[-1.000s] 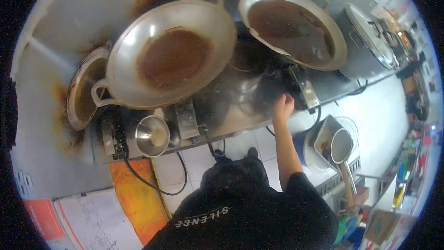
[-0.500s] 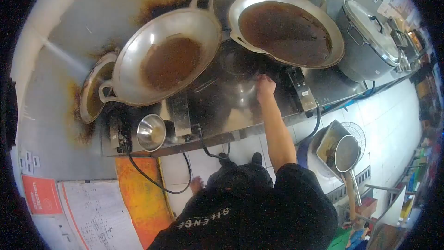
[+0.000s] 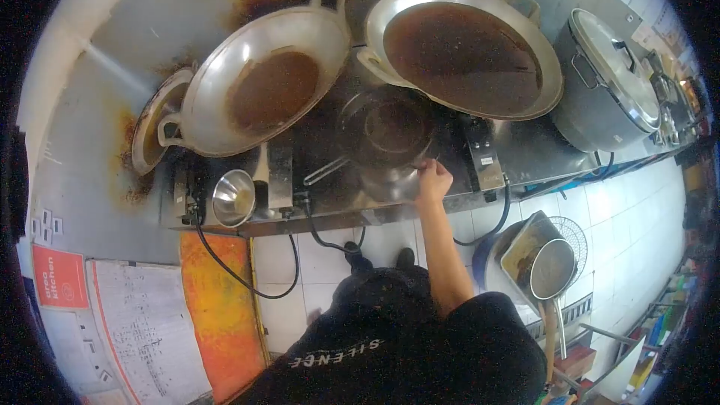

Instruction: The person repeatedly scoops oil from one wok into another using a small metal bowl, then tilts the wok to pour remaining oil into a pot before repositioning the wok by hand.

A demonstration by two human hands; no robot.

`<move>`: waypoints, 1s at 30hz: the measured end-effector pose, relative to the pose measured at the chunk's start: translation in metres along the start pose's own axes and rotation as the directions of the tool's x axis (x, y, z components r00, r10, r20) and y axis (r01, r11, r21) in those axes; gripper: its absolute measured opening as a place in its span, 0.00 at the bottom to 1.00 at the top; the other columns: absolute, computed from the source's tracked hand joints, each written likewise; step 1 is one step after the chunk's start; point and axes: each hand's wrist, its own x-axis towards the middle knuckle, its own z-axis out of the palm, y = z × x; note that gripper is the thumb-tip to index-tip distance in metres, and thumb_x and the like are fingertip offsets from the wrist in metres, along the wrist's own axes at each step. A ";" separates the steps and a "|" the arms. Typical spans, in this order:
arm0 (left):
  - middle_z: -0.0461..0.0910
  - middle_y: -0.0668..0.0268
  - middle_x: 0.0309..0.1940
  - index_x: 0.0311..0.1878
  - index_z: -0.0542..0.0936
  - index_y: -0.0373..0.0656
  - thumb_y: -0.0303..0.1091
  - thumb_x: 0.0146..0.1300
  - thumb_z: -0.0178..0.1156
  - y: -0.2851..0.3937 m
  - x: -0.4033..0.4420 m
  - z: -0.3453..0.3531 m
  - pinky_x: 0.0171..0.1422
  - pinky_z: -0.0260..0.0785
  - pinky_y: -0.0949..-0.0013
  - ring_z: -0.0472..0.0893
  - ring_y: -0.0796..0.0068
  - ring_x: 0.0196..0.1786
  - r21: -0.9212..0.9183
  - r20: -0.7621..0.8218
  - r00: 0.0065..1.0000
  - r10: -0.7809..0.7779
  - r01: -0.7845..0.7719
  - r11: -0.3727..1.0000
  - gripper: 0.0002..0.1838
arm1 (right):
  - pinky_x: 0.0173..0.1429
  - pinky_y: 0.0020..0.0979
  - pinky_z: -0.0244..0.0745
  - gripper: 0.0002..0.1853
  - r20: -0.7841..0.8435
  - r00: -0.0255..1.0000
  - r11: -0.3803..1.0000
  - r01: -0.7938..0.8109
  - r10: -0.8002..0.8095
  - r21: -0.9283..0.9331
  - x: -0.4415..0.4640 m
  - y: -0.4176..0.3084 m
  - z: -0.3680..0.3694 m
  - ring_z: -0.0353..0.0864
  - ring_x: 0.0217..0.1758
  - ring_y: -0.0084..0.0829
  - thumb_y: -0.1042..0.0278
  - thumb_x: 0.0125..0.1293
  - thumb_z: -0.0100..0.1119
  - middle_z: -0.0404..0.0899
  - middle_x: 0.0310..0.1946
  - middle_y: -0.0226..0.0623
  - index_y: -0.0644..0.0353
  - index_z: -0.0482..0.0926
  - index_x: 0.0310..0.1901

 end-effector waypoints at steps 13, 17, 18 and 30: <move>0.73 0.72 0.22 0.34 0.79 0.38 0.43 0.68 0.51 0.436 0.078 -0.027 0.30 0.58 0.78 0.69 0.84 0.26 -0.457 0.337 0.721 0.606 -0.437 0.775 0.17 | 0.30 0.24 0.66 0.11 0.029 1.000 0.970 0.018 -0.011 -0.243 -0.006 -0.051 -0.096 0.72 0.25 0.22 0.70 0.66 0.51 0.77 0.25 0.31 0.70 0.79 0.37; 0.80 0.66 0.29 0.46 0.79 0.36 0.46 0.69 0.48 0.497 0.013 -0.060 0.41 0.69 0.74 0.77 0.78 0.32 -0.217 0.934 0.268 0.239 -0.106 0.970 0.21 | 0.36 0.24 0.69 0.11 0.113 0.993 0.970 -0.013 0.041 -0.243 0.009 -0.062 -0.118 0.76 0.30 0.24 0.71 0.65 0.52 0.79 0.27 0.34 0.70 0.80 0.38; 0.80 0.66 0.31 0.48 0.79 0.35 0.45 0.69 0.49 0.488 0.002 -0.051 0.44 0.70 0.74 0.76 0.78 0.33 -0.266 0.947 0.166 0.276 -0.080 0.961 0.20 | 0.36 0.24 0.69 0.11 0.092 0.995 0.971 -0.008 0.031 -0.240 0.008 -0.065 -0.120 0.76 0.30 0.24 0.71 0.65 0.52 0.79 0.27 0.34 0.70 0.80 0.38; 0.80 0.68 0.39 0.45 0.76 0.41 0.32 0.66 0.52 0.541 -0.052 -0.073 0.49 0.70 0.68 0.78 0.75 0.40 0.069 0.956 -0.225 0.191 0.800 0.596 0.09 | 0.43 0.26 0.75 0.15 0.081 0.994 0.905 0.099 -0.072 -0.414 0.011 -0.046 -0.106 0.79 0.34 0.27 0.70 0.65 0.53 0.80 0.32 0.36 0.73 0.74 0.48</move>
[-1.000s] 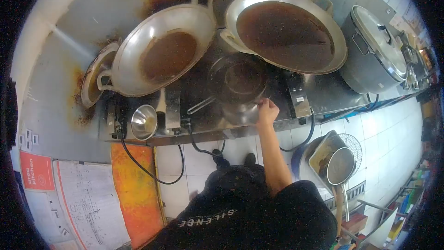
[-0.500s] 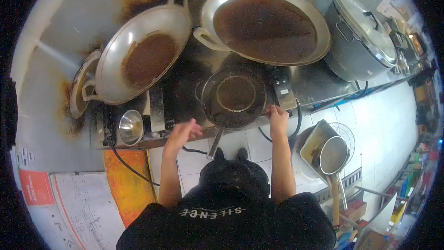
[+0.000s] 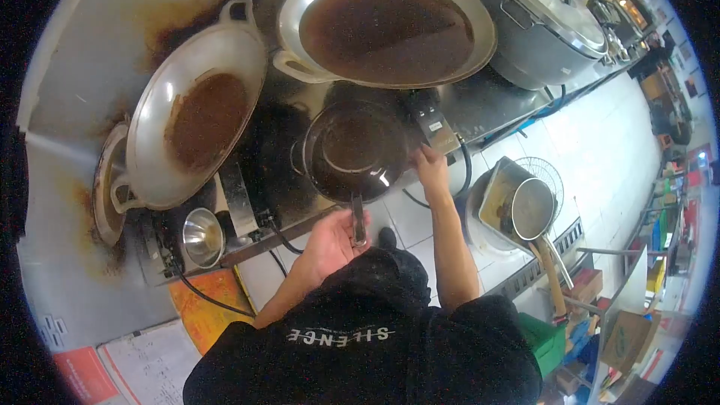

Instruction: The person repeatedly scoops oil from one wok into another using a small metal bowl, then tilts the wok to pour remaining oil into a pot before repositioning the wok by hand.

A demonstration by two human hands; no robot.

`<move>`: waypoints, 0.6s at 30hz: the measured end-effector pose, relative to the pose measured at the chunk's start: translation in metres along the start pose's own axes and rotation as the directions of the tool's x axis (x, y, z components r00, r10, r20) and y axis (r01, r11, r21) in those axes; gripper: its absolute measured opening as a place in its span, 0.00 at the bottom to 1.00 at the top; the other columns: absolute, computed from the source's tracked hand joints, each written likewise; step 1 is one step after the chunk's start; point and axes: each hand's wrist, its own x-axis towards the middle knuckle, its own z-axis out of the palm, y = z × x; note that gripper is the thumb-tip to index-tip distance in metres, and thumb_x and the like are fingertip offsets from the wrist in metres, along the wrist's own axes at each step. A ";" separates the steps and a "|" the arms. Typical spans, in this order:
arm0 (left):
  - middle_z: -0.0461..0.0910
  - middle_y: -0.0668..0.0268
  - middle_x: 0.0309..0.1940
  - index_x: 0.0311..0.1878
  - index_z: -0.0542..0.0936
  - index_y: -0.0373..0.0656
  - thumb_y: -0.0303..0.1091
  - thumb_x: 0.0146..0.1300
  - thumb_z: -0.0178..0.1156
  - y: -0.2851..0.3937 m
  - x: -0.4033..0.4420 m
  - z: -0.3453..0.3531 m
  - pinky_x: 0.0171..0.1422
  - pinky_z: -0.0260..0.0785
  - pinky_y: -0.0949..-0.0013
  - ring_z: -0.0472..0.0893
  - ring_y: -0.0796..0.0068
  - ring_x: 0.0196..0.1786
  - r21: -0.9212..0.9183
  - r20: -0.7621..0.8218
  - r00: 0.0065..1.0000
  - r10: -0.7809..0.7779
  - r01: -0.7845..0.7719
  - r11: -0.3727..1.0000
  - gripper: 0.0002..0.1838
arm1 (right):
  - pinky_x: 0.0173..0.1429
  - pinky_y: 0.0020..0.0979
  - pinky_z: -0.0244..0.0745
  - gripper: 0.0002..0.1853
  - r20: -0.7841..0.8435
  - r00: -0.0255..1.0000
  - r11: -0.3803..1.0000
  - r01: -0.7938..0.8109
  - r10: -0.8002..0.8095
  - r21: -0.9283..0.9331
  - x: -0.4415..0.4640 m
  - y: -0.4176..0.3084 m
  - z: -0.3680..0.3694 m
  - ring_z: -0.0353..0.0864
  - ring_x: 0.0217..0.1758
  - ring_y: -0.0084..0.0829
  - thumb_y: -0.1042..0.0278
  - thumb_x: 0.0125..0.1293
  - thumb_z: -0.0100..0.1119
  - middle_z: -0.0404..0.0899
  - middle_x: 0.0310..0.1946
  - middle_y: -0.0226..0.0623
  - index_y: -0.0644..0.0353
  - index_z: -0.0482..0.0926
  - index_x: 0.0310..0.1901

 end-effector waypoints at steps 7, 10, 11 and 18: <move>0.80 0.70 0.41 0.47 0.76 0.45 0.37 0.69 0.49 -0.018 0.019 -0.031 0.47 0.69 0.67 0.78 0.76 0.43 0.120 -0.010 0.999 0.032 -0.031 0.992 0.10 | 0.39 0.32 0.72 0.19 0.066 0.962 0.951 -0.251 0.266 -0.179 -0.144 -0.103 0.049 0.77 0.31 0.31 0.58 0.63 0.55 0.79 0.25 0.40 0.71 0.77 0.39; 0.80 0.68 0.40 0.49 0.76 0.43 0.36 0.70 0.47 -0.026 0.019 -0.054 0.49 0.69 0.68 0.78 0.74 0.45 0.121 0.104 0.994 -0.036 0.024 0.992 0.12 | 0.40 0.32 0.72 0.20 0.363 0.808 0.834 -0.536 0.464 0.128 -0.166 -0.116 0.062 0.77 0.32 0.32 0.58 0.63 0.53 0.79 0.27 0.41 0.72 0.75 0.43; 0.80 0.66 0.41 0.50 0.76 0.41 0.36 0.70 0.47 -0.021 0.016 -0.061 0.51 0.68 0.68 0.77 0.73 0.47 0.364 0.082 0.993 -0.080 0.045 0.930 0.13 | 0.40 0.33 0.73 0.20 0.367 0.856 0.931 -0.335 0.365 -0.144 -0.163 -0.111 0.058 0.78 0.33 0.35 0.59 0.63 0.53 0.79 0.29 0.44 0.72 0.74 0.45; 0.78 0.62 0.45 0.51 0.75 0.36 0.37 0.71 0.46 0.000 -0.009 -0.134 0.53 0.67 0.72 0.76 0.74 0.49 0.874 0.126 0.991 0.054 -0.136 0.466 0.16 | 0.41 0.46 0.74 0.16 0.272 0.960 0.673 0.243 -0.064 -0.699 -0.180 -0.094 0.020 0.79 0.37 0.55 0.78 0.55 0.46 0.77 0.33 0.56 0.72 0.70 0.47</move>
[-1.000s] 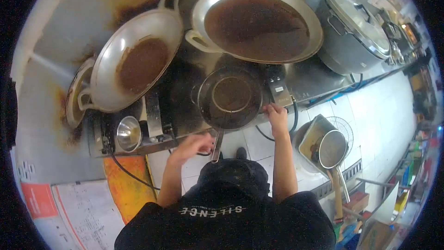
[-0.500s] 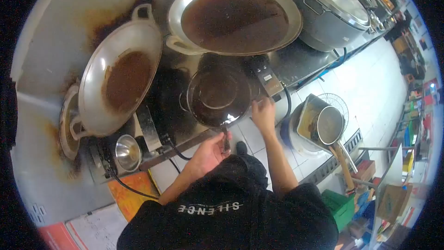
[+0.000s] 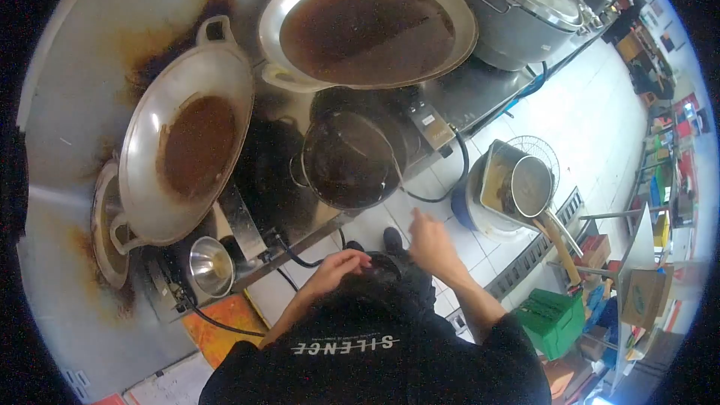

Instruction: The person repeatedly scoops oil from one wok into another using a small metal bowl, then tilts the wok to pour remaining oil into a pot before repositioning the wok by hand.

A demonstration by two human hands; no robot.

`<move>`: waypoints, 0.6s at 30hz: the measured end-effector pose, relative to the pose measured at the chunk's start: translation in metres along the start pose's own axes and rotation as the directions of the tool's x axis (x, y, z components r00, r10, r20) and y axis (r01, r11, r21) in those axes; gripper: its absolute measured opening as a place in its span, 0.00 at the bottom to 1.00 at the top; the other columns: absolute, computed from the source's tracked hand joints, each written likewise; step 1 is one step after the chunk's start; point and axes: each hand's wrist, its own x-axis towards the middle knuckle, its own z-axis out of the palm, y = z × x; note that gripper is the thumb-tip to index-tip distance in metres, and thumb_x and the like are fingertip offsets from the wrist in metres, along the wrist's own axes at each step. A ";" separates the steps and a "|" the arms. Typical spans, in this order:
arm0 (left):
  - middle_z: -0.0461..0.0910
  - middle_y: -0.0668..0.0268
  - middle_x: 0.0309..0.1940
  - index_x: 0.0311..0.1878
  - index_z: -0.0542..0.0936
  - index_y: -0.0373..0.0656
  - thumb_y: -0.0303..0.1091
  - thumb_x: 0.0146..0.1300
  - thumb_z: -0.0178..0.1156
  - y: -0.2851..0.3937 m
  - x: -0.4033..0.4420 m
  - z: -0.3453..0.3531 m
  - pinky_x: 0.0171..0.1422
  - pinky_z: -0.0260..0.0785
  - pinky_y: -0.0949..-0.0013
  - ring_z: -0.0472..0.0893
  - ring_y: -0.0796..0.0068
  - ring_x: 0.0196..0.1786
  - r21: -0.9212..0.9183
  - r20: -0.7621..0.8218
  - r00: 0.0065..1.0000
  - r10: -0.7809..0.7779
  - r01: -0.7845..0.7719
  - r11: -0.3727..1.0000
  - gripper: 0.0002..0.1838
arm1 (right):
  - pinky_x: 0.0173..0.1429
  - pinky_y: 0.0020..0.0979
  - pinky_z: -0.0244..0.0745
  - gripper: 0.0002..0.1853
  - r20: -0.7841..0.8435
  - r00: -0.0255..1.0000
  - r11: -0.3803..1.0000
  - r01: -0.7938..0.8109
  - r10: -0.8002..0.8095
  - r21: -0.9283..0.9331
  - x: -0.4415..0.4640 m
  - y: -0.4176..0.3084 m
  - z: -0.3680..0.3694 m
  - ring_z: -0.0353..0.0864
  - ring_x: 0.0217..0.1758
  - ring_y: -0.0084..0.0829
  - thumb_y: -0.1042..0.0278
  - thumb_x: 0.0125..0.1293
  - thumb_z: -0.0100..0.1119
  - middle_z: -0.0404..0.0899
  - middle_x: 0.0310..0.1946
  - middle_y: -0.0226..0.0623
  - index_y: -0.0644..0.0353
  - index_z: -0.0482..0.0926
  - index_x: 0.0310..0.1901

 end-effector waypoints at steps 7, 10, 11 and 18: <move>0.80 0.65 0.40 0.47 0.78 0.38 0.36 0.67 0.53 -0.072 -0.022 -0.045 0.48 0.69 0.74 0.76 0.77 0.40 0.117 -0.350 0.937 -0.005 0.050 0.992 0.13 | 0.31 0.47 0.73 0.19 -0.213 0.976 0.943 -0.026 -0.048 -0.331 -0.021 0.010 -0.018 0.76 0.30 0.55 0.81 0.57 0.48 0.73 0.34 0.52 0.67 0.67 0.52; 0.80 0.66 0.39 0.47 0.78 0.38 0.35 0.67 0.52 -0.074 -0.024 -0.044 0.46 0.68 0.75 0.76 0.78 0.39 0.098 -0.352 0.936 -0.008 0.045 0.994 0.13 | 0.30 0.46 0.72 0.19 -0.232 0.971 0.920 -0.042 -0.054 -0.390 -0.025 0.013 -0.027 0.76 0.28 0.52 0.79 0.57 0.48 0.72 0.33 0.49 0.67 0.67 0.52; 0.80 0.66 0.39 0.47 0.78 0.38 0.35 0.67 0.52 -0.074 -0.022 -0.044 0.46 0.68 0.75 0.76 0.78 0.39 0.102 -0.348 0.938 -0.006 0.044 0.994 0.13 | 0.30 0.45 0.72 0.19 -0.243 0.965 0.914 -0.011 -0.097 -0.407 -0.026 0.012 -0.027 0.76 0.28 0.51 0.79 0.58 0.49 0.72 0.32 0.49 0.67 0.68 0.53; 0.79 0.67 0.39 0.48 0.77 0.37 0.35 0.67 0.52 -0.073 -0.001 -0.047 0.47 0.68 0.74 0.75 0.79 0.39 0.170 -0.274 0.960 0.048 -0.001 0.985 0.13 | 0.31 0.45 0.72 0.19 -0.267 0.954 0.912 0.017 -0.138 -0.409 -0.031 0.012 -0.028 0.76 0.27 0.50 0.78 0.59 0.49 0.73 0.32 0.47 0.66 0.68 0.53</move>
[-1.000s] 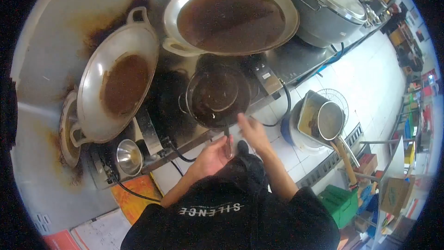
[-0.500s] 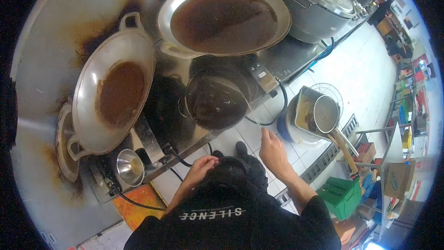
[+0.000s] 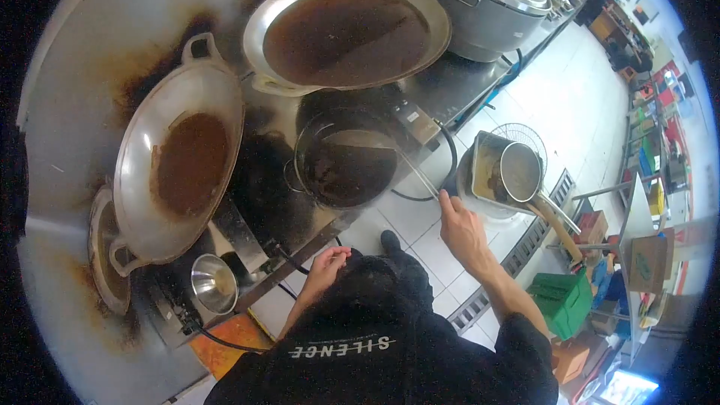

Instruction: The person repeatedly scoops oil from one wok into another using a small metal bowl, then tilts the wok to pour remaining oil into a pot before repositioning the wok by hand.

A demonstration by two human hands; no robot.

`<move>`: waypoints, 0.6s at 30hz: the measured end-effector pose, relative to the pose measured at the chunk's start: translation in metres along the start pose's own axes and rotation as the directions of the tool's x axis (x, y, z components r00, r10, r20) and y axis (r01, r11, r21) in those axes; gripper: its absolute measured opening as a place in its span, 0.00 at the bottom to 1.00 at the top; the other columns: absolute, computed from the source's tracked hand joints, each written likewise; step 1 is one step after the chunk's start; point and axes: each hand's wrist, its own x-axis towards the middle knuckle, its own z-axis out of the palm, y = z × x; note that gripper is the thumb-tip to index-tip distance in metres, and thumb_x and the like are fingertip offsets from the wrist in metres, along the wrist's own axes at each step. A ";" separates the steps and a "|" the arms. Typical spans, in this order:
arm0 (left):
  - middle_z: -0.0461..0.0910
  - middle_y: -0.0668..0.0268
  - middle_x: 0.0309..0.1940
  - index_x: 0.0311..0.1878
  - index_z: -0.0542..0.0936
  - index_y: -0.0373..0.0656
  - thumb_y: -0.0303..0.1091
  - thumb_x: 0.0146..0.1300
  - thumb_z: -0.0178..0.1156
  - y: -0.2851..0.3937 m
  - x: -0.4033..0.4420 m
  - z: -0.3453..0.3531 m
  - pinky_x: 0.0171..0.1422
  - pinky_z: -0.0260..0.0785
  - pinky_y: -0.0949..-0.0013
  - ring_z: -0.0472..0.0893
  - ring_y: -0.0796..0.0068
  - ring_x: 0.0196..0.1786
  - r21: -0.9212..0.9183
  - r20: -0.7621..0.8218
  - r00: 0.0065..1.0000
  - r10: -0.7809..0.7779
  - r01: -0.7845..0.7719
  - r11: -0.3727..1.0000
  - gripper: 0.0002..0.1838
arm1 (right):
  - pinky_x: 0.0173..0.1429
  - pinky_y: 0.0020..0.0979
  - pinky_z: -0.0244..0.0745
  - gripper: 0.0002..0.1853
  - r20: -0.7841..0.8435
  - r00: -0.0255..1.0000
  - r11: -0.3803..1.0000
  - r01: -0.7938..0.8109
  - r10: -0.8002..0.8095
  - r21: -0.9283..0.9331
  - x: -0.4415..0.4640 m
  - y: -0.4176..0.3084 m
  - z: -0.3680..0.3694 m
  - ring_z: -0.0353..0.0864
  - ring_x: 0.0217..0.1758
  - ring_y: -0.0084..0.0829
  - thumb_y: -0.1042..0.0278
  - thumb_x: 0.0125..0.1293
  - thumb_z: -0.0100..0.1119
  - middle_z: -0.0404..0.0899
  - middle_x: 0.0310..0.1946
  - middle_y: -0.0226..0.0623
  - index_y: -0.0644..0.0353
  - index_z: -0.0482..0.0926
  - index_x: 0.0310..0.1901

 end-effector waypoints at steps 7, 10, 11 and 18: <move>0.78 0.67 0.44 0.49 0.76 0.38 0.34 0.68 0.51 0.014 0.005 0.002 0.50 0.67 0.75 0.75 0.80 0.42 0.017 0.082 0.997 0.007 -0.008 1.000 0.12 | 0.34 0.45 0.72 0.20 -0.017 0.995 0.995 -0.097 0.097 0.038 -0.013 0.000 0.004 0.77 0.31 0.52 0.78 0.58 0.47 0.73 0.33 0.49 0.65 0.68 0.55; 0.78 0.67 0.44 0.49 0.76 0.38 0.34 0.68 0.52 0.042 -0.005 0.011 0.49 0.68 0.76 0.75 0.80 0.41 -0.116 0.059 0.993 -0.102 0.108 0.987 0.12 | 0.35 0.46 0.72 0.18 -0.005 0.995 0.988 -0.094 0.096 0.124 -0.020 -0.001 0.000 0.77 0.33 0.53 0.77 0.58 0.47 0.73 0.34 0.50 0.63 0.68 0.53; 0.78 0.68 0.43 0.49 0.76 0.38 0.33 0.67 0.52 0.040 -0.004 0.012 0.48 0.67 0.76 0.75 0.81 0.41 -0.103 0.055 0.996 -0.071 0.076 0.992 0.12 | 0.36 0.47 0.72 0.17 0.038 0.992 0.982 -0.127 0.123 0.143 -0.020 0.001 0.000 0.77 0.34 0.53 0.77 0.58 0.47 0.74 0.35 0.51 0.63 0.68 0.51; 0.78 0.68 0.43 0.49 0.76 0.37 0.31 0.67 0.52 0.028 -0.001 0.010 0.48 0.67 0.77 0.74 0.83 0.39 -0.076 0.026 0.991 -0.132 0.134 0.988 0.12 | 0.33 0.38 0.73 0.10 0.191 0.965 0.859 -0.249 0.180 0.448 -0.011 -0.012 0.002 0.78 0.26 0.47 0.70 0.62 0.46 0.80 0.23 0.44 0.64 0.76 0.30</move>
